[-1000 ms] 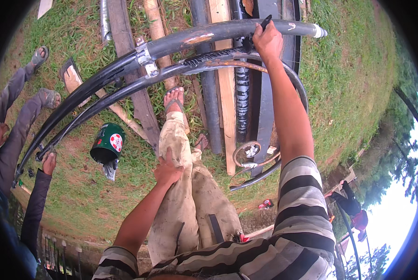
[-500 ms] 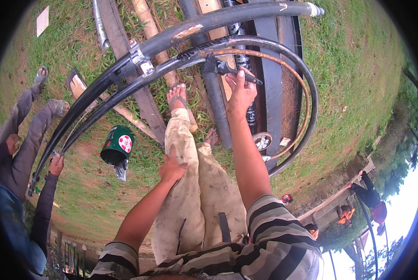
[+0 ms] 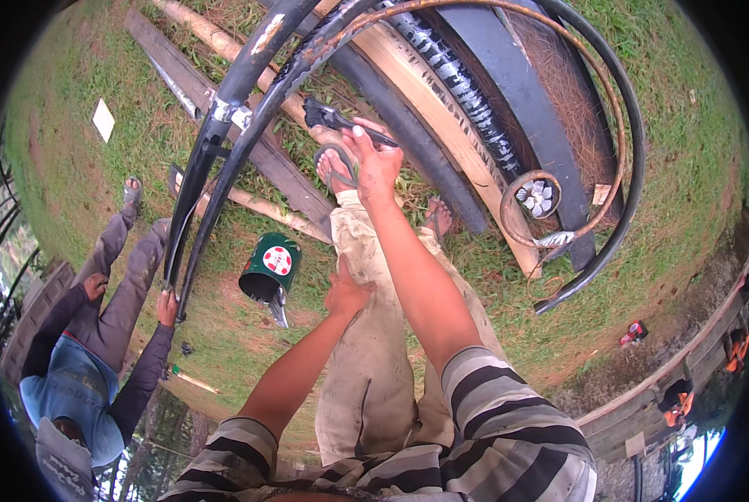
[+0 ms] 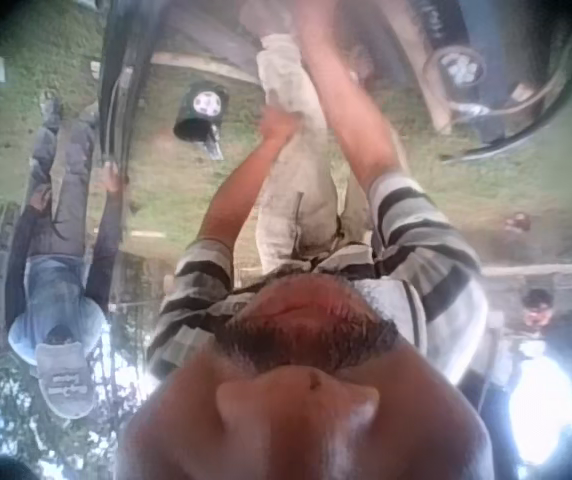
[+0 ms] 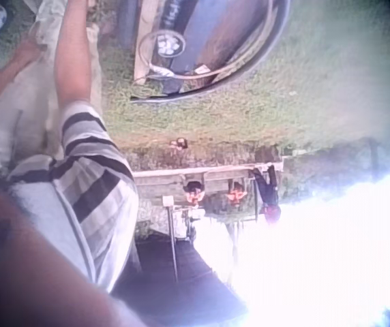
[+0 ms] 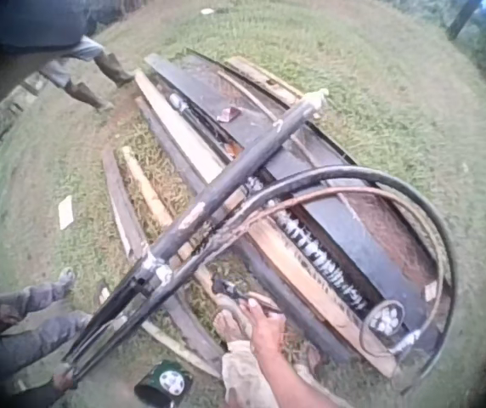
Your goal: The person sits on the grass and paints a black metal railing with black paint using a brush. They repeatedly dip the brush into a paint can and apply the paint to the railing's surface and joints.
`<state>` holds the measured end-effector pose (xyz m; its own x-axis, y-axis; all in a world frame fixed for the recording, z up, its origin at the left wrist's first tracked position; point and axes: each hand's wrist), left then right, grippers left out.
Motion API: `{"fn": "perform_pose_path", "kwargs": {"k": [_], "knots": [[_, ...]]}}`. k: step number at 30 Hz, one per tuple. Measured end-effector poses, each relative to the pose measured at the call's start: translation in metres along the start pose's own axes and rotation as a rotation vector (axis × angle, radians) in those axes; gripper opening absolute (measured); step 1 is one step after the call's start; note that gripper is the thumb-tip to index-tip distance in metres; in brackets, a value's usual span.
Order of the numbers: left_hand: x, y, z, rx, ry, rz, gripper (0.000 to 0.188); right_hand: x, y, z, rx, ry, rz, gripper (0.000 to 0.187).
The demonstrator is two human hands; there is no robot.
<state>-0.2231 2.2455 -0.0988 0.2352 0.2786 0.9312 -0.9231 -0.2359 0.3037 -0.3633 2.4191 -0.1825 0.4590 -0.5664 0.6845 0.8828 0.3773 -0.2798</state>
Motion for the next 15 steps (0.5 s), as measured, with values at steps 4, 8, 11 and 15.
{"fn": "perform_pose_path", "kwargs": {"k": [4,8,11,15], "knots": [[-0.022,-0.025,0.003,-0.102,0.0,-0.09,0.121,-0.017,0.003,-0.024,0.248,0.11,0.265,0.017],[-0.035,-0.019,-0.005,-0.164,-0.084,-0.034,0.121,-0.101,0.02,-0.026,0.315,0.575,0.281,0.017],[-0.049,-0.007,0.005,-0.183,-0.1,-0.02,0.122,-0.142,0.023,0.011,0.067,0.489,0.286,0.016],[-0.052,0.015,-0.011,-0.266,-0.073,0.037,0.123,-0.128,0.032,0.003,0.153,0.554,0.382,0.019]]}}
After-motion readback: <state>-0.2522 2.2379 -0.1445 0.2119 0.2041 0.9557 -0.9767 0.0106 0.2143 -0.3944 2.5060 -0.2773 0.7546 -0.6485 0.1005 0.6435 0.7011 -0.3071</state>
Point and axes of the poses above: each hand's wrist, its own x-axis away from the middle knuckle, its own y-axis out of the back of the hand, z = x × y, and after that the axes turned 10 degrees about x, right-handed
